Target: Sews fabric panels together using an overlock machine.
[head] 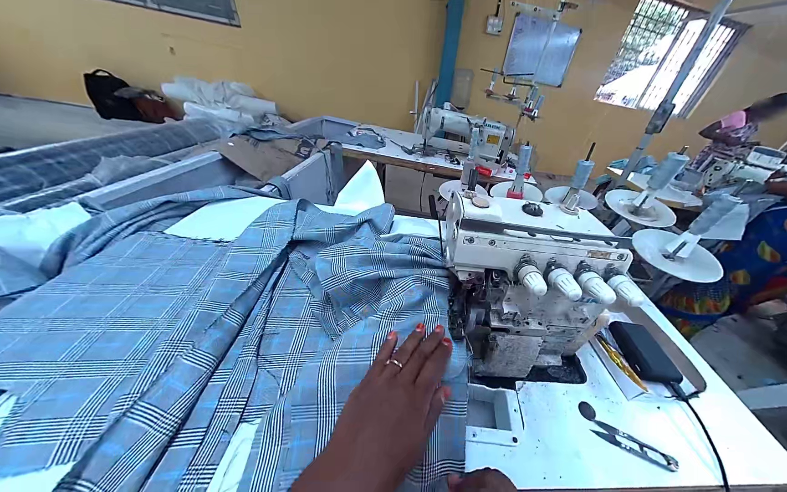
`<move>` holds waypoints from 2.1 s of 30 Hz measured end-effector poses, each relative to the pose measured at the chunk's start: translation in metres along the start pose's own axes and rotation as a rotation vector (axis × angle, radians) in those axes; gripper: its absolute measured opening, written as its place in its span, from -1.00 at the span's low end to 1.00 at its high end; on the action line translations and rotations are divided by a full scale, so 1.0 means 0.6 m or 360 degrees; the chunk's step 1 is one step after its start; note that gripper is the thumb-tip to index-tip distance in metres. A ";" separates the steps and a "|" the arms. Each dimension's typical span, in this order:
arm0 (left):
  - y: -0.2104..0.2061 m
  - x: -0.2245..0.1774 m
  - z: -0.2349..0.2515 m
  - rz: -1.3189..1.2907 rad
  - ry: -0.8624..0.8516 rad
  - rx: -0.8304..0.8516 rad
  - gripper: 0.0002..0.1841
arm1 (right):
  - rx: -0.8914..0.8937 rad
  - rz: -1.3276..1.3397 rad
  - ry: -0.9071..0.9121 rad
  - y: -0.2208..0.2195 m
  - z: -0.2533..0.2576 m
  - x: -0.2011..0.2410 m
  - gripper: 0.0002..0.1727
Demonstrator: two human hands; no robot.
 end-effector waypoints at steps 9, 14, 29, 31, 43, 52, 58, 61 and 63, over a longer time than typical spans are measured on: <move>-0.004 0.049 0.059 -0.0108 -0.0042 0.0355 -0.35 | -0.0083 -0.0138 0.0122 0.008 0.050 -0.009 -0.81; -0.007 0.073 0.097 -0.0247 -0.0064 0.0566 -0.39 | -0.0123 -0.0217 0.0191 0.014 0.079 -0.012 -0.85; 0.003 0.021 0.047 -0.0082 0.0059 -0.0219 -0.69 | -0.0300 -0.0348 0.0462 0.014 0.135 -0.023 -0.79; -0.010 0.014 0.021 -0.0054 0.0098 -0.0173 -0.50 | -0.0301 -0.0349 0.0445 0.015 0.134 -0.023 -0.79; 0.006 0.052 0.071 -0.0242 0.0104 0.0578 -0.39 | -0.0289 -0.0364 0.0524 0.033 0.167 -0.033 -0.76; 0.016 0.073 0.119 -0.0251 0.0122 0.0963 -0.44 | -0.0526 -0.0892 0.0702 0.023 0.174 -0.046 -0.81; 0.006 0.079 0.134 -0.0204 0.0157 0.1005 -0.43 | -0.0570 -0.1141 0.0568 0.019 0.168 -0.046 -0.71; -0.006 0.087 0.141 -0.0225 0.0170 0.0950 -0.44 | -0.0471 -0.1093 0.0372 0.021 0.149 -0.043 -0.58; -0.010 0.093 0.147 -0.0244 0.0176 0.0929 -0.45 | -0.0435 -0.0933 0.0208 0.034 0.125 -0.033 -0.55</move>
Point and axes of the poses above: each hand's wrist, its own z-axis towards the middle knuckle, its own y-axis out of the back of the hand, x = y × z, the point moved 1 cm from there along z, towards the middle knuckle, and after that the axes turned 11 degrees about z, right-handed, at the moved point
